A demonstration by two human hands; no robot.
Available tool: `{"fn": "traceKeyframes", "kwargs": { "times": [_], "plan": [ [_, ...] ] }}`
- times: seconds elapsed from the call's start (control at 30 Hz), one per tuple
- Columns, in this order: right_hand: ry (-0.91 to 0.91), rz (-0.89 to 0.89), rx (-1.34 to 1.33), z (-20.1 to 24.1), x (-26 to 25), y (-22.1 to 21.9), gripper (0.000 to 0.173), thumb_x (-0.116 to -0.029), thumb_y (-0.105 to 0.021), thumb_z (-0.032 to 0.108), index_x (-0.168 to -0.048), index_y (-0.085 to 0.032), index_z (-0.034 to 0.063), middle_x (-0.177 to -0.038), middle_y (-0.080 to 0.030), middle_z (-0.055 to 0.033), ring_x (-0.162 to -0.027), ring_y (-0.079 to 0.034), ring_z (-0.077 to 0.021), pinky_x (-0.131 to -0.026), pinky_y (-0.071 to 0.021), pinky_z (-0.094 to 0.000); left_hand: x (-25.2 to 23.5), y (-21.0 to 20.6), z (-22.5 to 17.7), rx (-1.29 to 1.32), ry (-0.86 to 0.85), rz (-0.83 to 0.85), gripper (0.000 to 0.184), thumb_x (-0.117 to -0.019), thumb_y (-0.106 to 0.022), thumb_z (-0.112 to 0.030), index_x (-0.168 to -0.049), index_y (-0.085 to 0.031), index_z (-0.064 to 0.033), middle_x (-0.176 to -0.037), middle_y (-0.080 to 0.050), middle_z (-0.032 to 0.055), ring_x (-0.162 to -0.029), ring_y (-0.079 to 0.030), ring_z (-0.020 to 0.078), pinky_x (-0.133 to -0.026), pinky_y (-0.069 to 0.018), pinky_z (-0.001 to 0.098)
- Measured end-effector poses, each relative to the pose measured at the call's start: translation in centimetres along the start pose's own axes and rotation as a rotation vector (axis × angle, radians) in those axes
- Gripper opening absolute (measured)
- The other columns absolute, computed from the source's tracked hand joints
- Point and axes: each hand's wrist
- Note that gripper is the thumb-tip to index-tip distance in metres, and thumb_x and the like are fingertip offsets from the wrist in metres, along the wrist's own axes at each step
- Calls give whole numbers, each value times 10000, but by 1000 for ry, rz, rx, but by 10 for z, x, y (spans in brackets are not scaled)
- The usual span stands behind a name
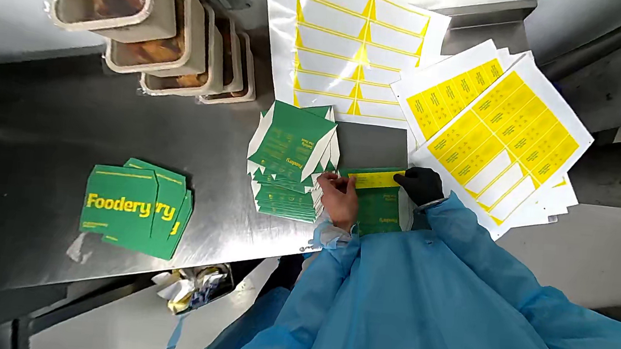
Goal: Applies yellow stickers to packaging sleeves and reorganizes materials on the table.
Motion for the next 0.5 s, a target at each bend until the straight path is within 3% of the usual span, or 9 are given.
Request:
{"fn": "traceKeyframes", "kwargs": {
  "times": [0.23, 0.4, 0.5],
  "plan": [
    [5, -20, 29, 1, -3, -6, 353, -893, -721, 503, -862, -770, 155, -823, -729, -67, -835, -695, -279, -735, -528, -574, -1, -8, 3, -167, -95, -19, 225, -985, -695, -181, -1076, -553, -32, -877, -670, 72, -760, -672, 195, -722, -588, 416],
    [-25, -1, 13, 2, -8, -6, 369, -889, -723, 522, -846, -774, 158, -831, -734, -70, -838, -696, -284, -738, -522, -587, -4, -10, 8, -255, -166, -31, 189, -1015, -646, -217, -1018, -574, -43, -864, -644, 75, -770, -653, 207, -716, -573, 423],
    [-89, 19, -31, 8, -8, -3, 368, -878, -751, 516, -892, -793, 150, -877, -744, -90, -880, -698, -305, -774, -526, -607, -5, -13, 7, -268, -174, -58, 212, -1011, -651, -228, -975, -591, -28, -883, -657, 107, -804, -660, 257, -735, -562, 481]
  ]
}}
Point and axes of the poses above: each hand's wrist, its own x-axis away from the middle knuckle, its own y-axis out of the back of the hand, z = x × y
